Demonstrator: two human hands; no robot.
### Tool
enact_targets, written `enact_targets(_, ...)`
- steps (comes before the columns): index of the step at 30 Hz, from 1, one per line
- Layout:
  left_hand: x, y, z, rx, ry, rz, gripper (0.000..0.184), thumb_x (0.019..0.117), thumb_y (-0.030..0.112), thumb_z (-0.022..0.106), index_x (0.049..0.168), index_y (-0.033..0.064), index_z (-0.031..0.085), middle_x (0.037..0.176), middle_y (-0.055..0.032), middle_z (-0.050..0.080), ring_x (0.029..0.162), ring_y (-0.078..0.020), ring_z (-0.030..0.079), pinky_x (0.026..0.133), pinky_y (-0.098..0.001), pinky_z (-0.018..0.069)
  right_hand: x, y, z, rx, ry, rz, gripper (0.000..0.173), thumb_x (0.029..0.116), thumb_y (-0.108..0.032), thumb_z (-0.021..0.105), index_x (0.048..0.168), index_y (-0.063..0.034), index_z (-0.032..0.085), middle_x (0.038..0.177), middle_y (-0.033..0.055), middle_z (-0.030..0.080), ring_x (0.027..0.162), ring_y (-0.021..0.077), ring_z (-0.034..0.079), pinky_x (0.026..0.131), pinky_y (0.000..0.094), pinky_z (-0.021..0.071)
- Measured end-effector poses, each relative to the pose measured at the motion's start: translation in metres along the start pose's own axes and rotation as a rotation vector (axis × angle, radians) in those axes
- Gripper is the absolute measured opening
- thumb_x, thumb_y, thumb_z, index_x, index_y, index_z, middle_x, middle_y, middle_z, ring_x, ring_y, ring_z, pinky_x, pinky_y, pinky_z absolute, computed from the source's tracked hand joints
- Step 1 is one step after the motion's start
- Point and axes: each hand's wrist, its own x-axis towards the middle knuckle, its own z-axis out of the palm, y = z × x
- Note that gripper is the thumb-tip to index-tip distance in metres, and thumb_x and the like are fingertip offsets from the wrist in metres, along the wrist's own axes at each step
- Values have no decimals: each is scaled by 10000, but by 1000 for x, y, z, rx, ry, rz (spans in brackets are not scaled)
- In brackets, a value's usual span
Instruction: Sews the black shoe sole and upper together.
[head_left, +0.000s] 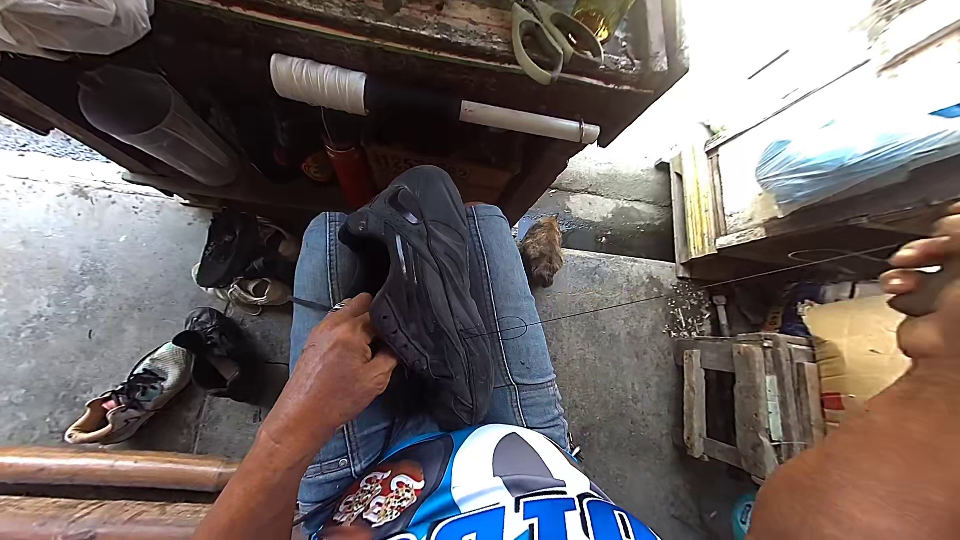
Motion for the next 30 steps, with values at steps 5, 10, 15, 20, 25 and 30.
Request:
enact_targets(5, 4, 8, 4, 56, 27, -19, 218, 870, 326, 634, 918, 143, 741, 926, -26, 706, 944, -172, 681, 820, -444, 547, -61, -81, 114, -374, -432, -128, 374, 976, -312, 664, 1203, -14, 674, 1285, 201, 626, 972, 300, 680, 816, 516, 591)
enact_targets(10, -4, -11, -27, 203, 166, 36, 352, 992, 269, 563, 753, 34, 671, 770, -127, 638, 743, -286, 644, 659, -517, 529, -144, -132, 224, -54, -938, -282, 536, 882, -541, 755, 1202, -114, 704, 1056, 47, 690, 800, 135, 637, 702, 380, 564)
enact_targets(15, -15, -64, -77, -25, 423, -201, 444, 1013, 427, 600, 737, 80, 625, 778, -27, 566, 730, -142, 567, 675, -336, 480, -138, -130, 235, -78, -1085, -389, 481, 935, -604, 651, 909, -126, 702, 777, -15, 634, 691, 103, 586, 632, 352, 491)
enact_targets(20, -3, -39, -60, -1346, 154, 60, 390, 1060, 386, 479, 1087, 102, 745, 1306, -86, 669, 1270, -295, 608, 1110, -502, 476, -133, -131, 236, -2, -1110, -418, 429, 950, -541, 667, 821, -132, 669, 725, -37, 589, 665, 69, 552, 608, 309, 450)
enact_targets(25, 9, -48, -56, -1456, 206, -138, 472, 1118, 365, 314, 1018, 131, 712, 760, 54, 619, 677, -94, 626, 736, -314, 602, -131, -132, 247, 93, -1125, -391, 389, 937, -478, 716, 781, -130, 640, 690, -60, 556, 631, 37, 514, 587, 256, 419)
enact_targets(30, 19, -100, -61, -1338, 360, -378, 489, 1123, 375, 285, 938, 146, 676, 607, 109, 493, 491, -19, 471, 521, -181, 475, -127, -135, 255, 59, -1229, -321, 356, 924, -470, 728, 791, -155, 626, 663, -89, 546, 616, 10, 509, 588, 238, 416)
